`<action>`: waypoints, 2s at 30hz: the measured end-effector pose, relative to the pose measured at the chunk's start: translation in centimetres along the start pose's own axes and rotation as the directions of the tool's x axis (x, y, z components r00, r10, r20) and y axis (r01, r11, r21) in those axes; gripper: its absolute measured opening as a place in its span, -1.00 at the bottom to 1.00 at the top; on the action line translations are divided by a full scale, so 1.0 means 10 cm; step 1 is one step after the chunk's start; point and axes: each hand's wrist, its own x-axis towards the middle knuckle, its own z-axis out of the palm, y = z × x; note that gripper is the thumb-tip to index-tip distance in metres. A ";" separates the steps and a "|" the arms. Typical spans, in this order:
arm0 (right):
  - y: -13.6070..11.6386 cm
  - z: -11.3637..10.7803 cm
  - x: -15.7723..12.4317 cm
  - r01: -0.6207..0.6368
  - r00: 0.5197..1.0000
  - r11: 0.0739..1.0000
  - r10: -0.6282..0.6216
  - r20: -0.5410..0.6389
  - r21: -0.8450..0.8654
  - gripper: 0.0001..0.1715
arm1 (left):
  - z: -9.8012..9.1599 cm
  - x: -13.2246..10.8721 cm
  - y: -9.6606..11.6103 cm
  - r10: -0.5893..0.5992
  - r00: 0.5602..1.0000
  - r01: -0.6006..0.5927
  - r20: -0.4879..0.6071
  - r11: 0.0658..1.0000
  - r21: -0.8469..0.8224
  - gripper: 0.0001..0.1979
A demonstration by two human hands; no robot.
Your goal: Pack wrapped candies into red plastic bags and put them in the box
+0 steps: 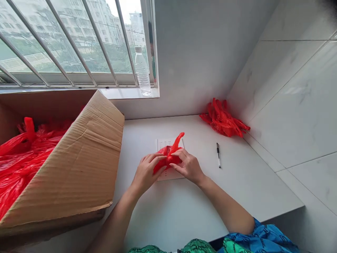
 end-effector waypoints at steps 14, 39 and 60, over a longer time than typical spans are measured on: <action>0.07 0.01 -0.05 -0.009 1.000 1.000 0.009 -0.012 -0.008 -0.88 | 0.03 -0.05 -0.13 0.007 0.992 -0.011 -0.127 1.000 -0.027 -0.87; -0.01 -0.28 0.01 -0.194 0.980 0.951 0.199 0.002 0.239 -0.86 | 0.05 -0.02 0.05 -0.053 0.952 0.037 -0.302 0.997 -0.061 -0.90; -0.45 -0.56 0.13 0.126 0.980 0.992 -0.126 0.155 0.005 -0.75 | -0.56 -0.08 0.53 -0.047 0.994 -0.027 -0.102 0.781 -0.624 -0.67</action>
